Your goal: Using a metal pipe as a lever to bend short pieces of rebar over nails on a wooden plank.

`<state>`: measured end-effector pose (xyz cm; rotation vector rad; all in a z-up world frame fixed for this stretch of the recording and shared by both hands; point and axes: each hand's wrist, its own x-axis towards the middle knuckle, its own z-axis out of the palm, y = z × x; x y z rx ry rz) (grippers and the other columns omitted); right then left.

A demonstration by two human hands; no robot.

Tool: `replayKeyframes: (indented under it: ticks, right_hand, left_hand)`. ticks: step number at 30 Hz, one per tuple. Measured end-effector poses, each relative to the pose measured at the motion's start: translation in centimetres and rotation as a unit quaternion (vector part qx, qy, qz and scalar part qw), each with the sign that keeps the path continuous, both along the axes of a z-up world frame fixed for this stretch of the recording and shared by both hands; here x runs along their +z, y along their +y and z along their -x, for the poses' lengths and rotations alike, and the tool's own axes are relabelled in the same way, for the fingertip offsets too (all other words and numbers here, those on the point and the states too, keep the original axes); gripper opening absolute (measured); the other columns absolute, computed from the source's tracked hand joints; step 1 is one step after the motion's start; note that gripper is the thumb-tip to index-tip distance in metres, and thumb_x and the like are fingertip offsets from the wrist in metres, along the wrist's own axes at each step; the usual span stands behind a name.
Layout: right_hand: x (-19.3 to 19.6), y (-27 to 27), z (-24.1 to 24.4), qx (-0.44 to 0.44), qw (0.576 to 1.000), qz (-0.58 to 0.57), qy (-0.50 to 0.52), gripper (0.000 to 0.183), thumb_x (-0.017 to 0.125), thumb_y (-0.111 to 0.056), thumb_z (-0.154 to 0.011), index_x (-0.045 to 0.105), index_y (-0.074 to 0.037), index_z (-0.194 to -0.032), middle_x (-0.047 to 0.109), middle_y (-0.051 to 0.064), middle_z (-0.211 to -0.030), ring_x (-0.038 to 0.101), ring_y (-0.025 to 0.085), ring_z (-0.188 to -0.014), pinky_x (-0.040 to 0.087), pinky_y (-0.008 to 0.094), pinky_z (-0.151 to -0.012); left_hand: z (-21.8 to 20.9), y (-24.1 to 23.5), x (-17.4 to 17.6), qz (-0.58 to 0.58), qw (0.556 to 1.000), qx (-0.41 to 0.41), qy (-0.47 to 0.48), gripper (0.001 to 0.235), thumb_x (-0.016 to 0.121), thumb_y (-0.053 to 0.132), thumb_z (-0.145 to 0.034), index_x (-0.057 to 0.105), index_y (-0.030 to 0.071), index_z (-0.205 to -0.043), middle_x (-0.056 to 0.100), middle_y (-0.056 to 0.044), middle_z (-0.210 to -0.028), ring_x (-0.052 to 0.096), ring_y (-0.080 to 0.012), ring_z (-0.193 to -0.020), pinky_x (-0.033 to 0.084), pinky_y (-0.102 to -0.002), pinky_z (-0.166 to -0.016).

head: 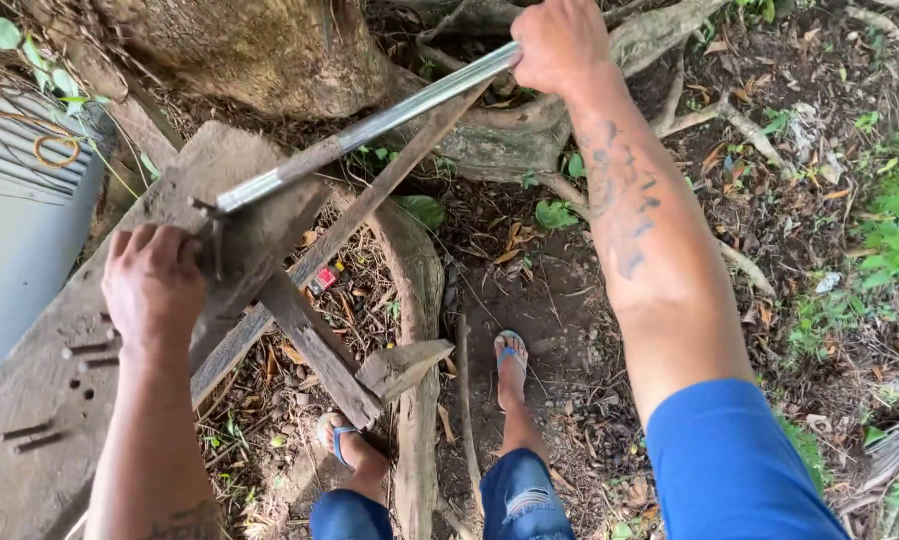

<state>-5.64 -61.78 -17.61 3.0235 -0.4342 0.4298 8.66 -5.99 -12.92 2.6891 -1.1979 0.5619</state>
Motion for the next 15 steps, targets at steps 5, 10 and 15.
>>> replayKeyframes:
  ticks: [5,10,15]
  right_hand:
    - [0.3,3.6,6.5,-0.078,0.996,-0.016,0.038,0.006,0.073,-0.011,-0.084,0.077,-0.013,-0.079,0.069,0.009,-0.067,0.068,0.026,-0.071,0.047,0.050,-0.096]
    - [3.0,15.7,17.5,-0.148,0.986,-0.071,0.009,0.023,0.080,-0.031,-0.088,0.073,-0.010,-0.081,0.064,0.006,-0.065,0.051,0.019,-0.060,0.047,0.043,-0.070]
    - [3.1,16.3,18.7,-0.157,0.986,-0.040,0.028,0.024,0.078,-0.032,-0.089,0.072,-0.009,-0.086,0.065,0.005,-0.068,0.054,0.017,-0.056,0.050,0.037,-0.062]
  left_hand:
    - [-0.8,-0.3,-0.5,0.005,1.000,0.001,-0.028,0.011,0.077,0.014,-0.101,0.073,0.007,-0.094,0.070,-0.008,-0.097,0.064,-0.0297,-0.101,0.053,-0.042,-0.091]
    - [0.1,0.0,-0.5,0.040,0.999,0.013,-0.016,0.002,0.073,0.009,-0.094,0.074,0.008,-0.094,0.071,-0.010,-0.099,0.064,-0.0330,-0.104,0.053,-0.044,-0.089]
    - [-1.9,-0.7,-2.6,0.037,0.999,0.031,0.002,0.015,0.067,0.014,-0.102,0.071,0.007,-0.090,0.071,-0.012,-0.100,0.064,-0.0277,-0.095,0.054,-0.041,-0.085]
